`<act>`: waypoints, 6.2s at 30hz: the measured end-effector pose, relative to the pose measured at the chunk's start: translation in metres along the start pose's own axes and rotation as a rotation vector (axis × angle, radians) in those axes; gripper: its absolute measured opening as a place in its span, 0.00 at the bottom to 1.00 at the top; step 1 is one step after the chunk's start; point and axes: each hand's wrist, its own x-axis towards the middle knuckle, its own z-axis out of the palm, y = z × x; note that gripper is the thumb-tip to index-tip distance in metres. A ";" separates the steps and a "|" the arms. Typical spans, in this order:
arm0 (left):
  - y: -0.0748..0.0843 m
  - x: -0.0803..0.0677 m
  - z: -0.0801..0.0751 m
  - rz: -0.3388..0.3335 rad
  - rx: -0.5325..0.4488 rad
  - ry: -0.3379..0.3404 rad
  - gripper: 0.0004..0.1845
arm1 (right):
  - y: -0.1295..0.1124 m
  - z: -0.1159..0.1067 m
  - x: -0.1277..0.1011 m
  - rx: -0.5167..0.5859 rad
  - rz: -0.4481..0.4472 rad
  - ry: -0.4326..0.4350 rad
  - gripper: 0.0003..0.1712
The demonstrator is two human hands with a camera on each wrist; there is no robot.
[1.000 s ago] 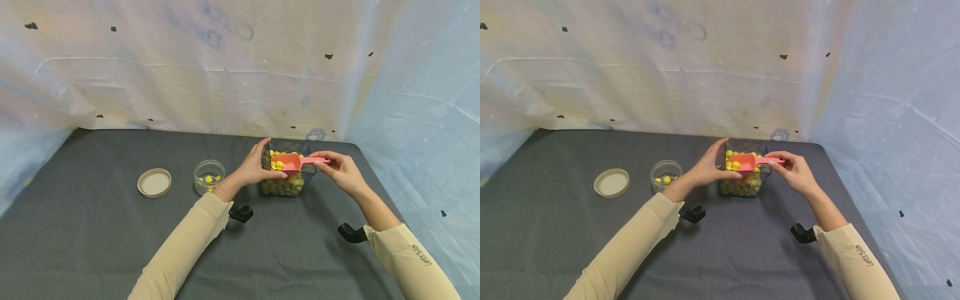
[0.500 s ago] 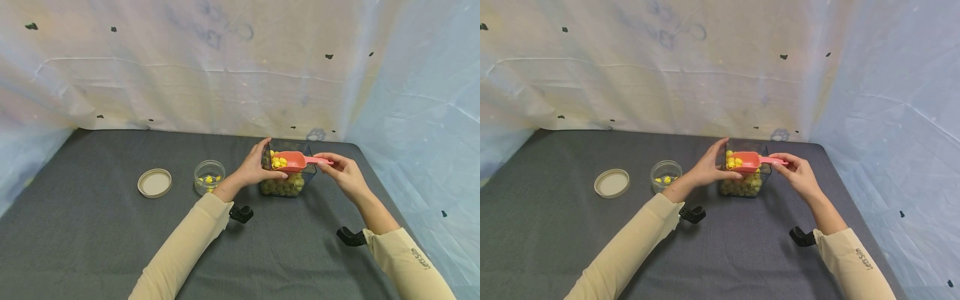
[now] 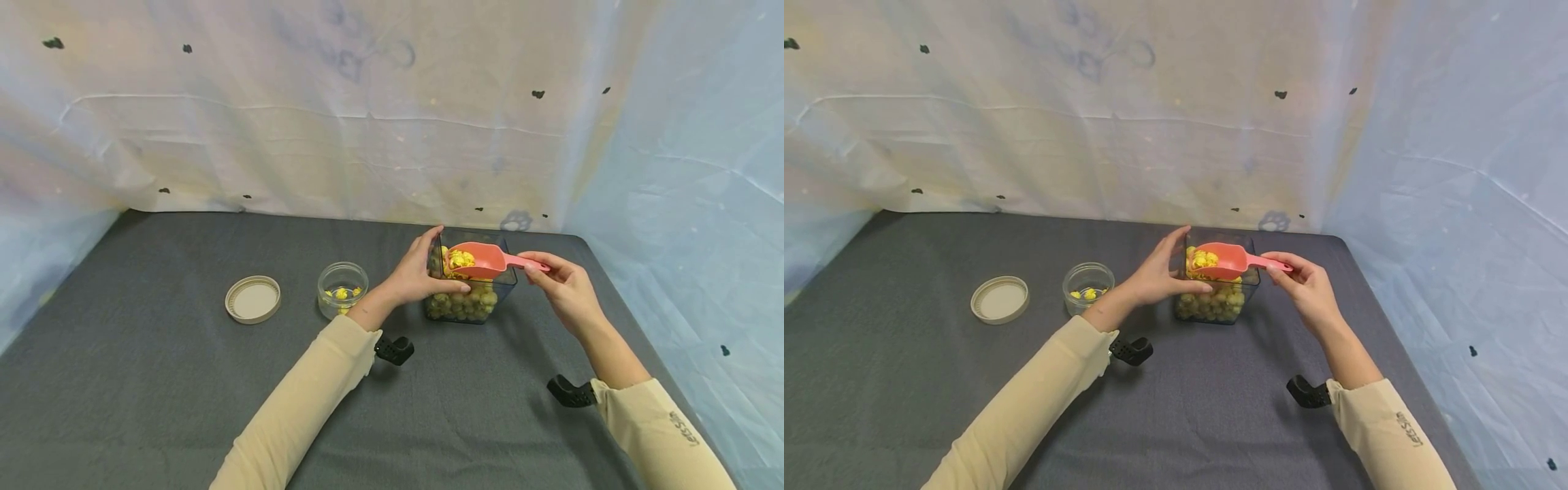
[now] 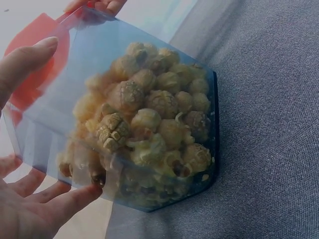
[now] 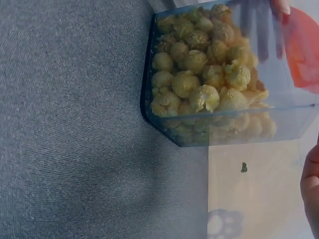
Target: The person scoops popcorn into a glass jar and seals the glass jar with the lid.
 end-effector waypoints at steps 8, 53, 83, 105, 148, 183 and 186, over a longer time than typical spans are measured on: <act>0.005 -0.004 0.000 -0.027 0.031 -0.012 0.59 | -0.003 0.001 -0.006 0.068 -0.011 0.065 0.11; 0.006 -0.076 -0.076 -0.034 0.614 0.079 0.58 | -0.044 0.052 -0.032 0.238 -0.184 0.285 0.12; -0.046 -0.103 -0.102 -0.084 0.418 0.103 0.53 | -0.035 0.102 -0.039 0.204 -0.290 0.285 0.14; -0.057 -0.101 -0.098 -0.111 0.313 0.099 0.47 | -0.024 0.128 -0.037 0.153 -0.212 0.254 0.15; -0.061 -0.103 -0.095 -0.147 0.228 0.114 0.46 | -0.013 0.145 -0.031 0.057 -0.272 0.144 0.15; -0.061 -0.101 -0.095 -0.155 0.195 0.119 0.46 | -0.045 0.134 -0.006 -0.255 -0.393 0.005 0.13; -0.061 -0.101 -0.095 -0.142 0.202 0.119 0.45 | -0.046 0.134 -0.005 -0.266 -0.399 0.006 0.13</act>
